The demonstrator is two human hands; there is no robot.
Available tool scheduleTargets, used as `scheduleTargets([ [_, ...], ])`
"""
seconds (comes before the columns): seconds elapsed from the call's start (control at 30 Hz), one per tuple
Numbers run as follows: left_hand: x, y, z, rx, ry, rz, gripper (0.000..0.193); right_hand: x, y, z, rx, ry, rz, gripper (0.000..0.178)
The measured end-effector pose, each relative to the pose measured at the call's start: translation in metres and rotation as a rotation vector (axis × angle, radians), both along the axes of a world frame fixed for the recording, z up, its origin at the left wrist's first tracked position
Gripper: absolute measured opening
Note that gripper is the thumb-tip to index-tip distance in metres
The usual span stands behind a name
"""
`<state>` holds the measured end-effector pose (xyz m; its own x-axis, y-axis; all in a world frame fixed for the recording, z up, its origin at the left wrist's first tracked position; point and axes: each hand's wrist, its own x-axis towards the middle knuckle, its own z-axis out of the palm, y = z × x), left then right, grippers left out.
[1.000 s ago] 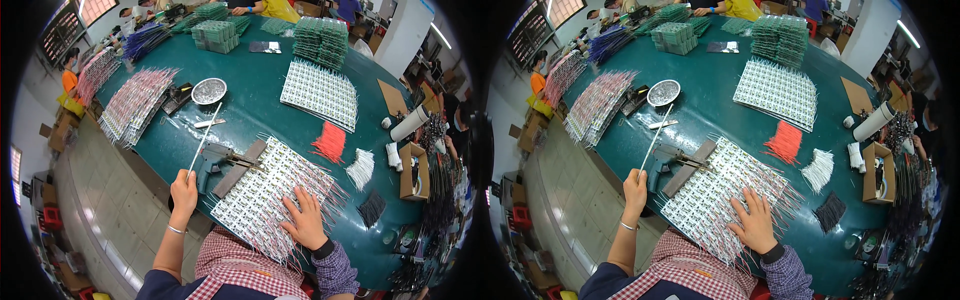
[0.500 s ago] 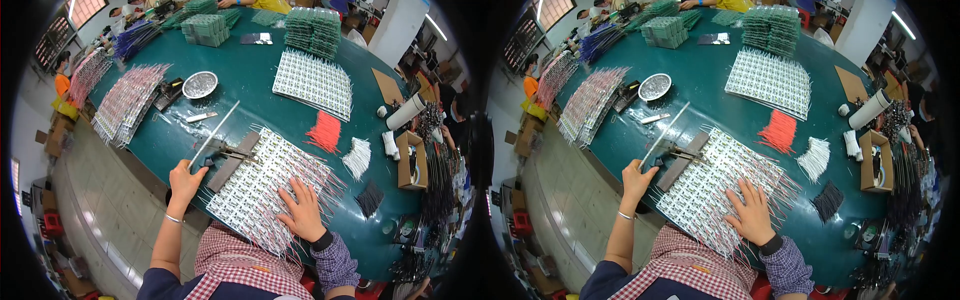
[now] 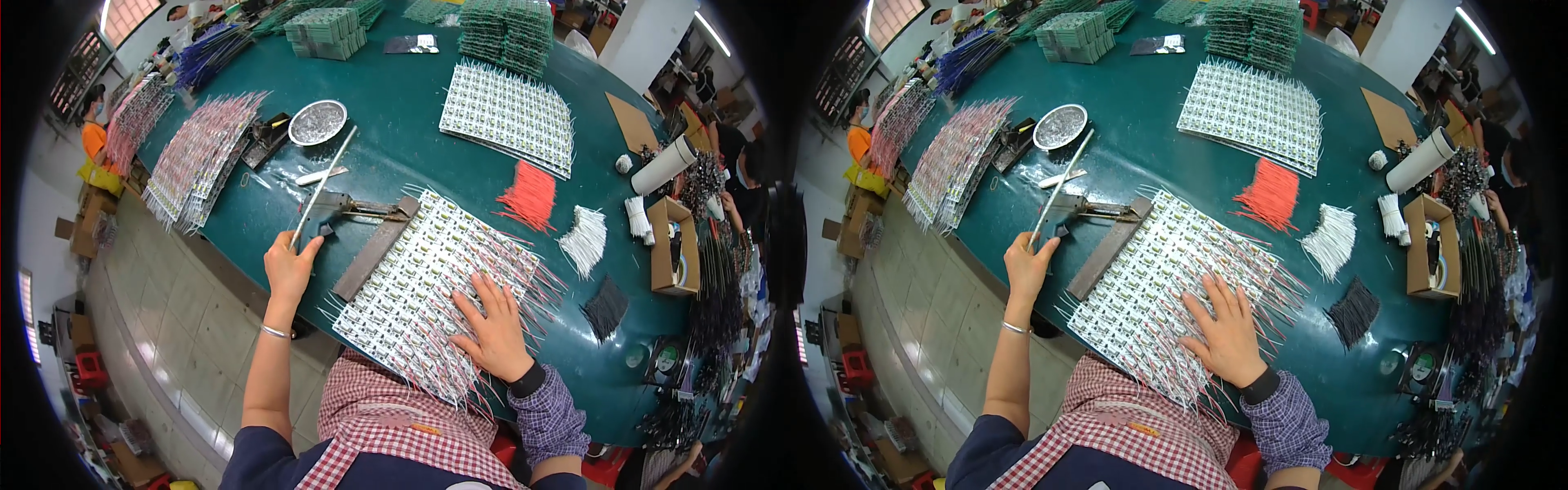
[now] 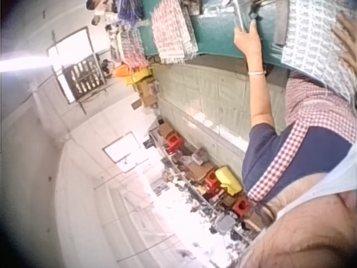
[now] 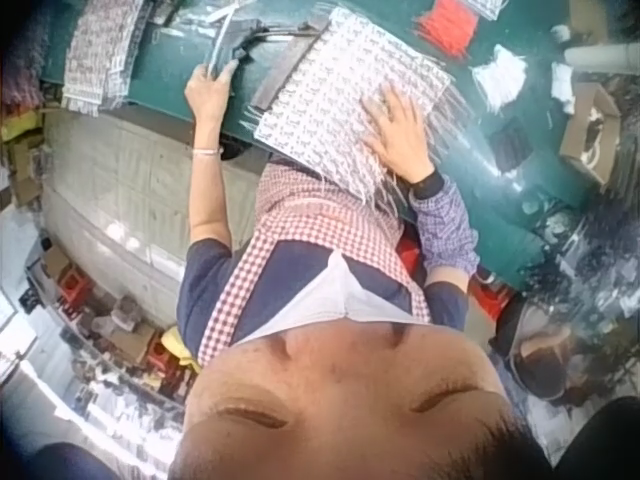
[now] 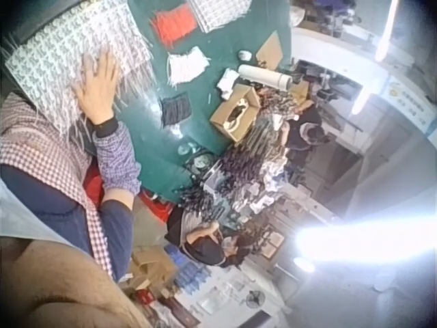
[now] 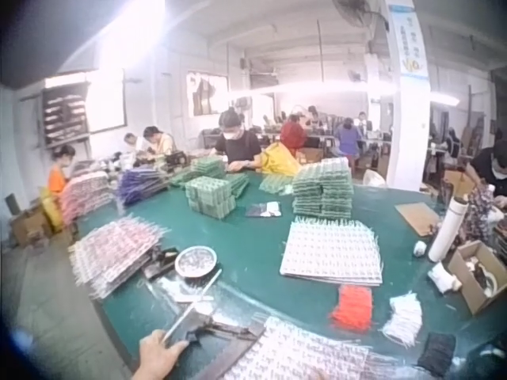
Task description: The person assembles wires onto a sheet of LED strips using a handheld heating tool.
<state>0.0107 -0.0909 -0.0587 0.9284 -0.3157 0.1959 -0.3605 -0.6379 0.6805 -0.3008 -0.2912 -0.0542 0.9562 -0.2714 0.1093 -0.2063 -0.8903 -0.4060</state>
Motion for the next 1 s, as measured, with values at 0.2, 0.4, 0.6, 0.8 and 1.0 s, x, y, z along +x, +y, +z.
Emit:
scheduleTargets([
  [0.2, -0.048, 0.045, 0.011, -0.236, 0.014, -0.041, 0.025, 0.000, 0.000, -0.002, 0.012, 0.013, 0.013, 0.066],
  [0.4, -0.171, 0.147, 0.006, -0.126, 0.179, -0.187, 0.026, 0.004, -0.005, -0.001, -0.020, -0.006, -0.008, 0.069],
  [0.6, -0.250, 0.235, -0.011, -0.083, 0.261, -0.054, 0.026, 0.006, -0.007, -0.007, -0.063, -0.019, 0.010, 0.068],
  [0.8, -0.260, 0.247, -0.025, -0.080, 0.288, -0.060, 0.026, 0.003, -0.002, -0.010, -0.082, -0.036, 0.013, 0.066],
  [1.0, -0.250, 0.245, -0.023, -0.068, 0.301, -0.105, 0.028, 0.001, -0.003, -0.010, -0.105, -0.059, 0.008, 0.064],
])
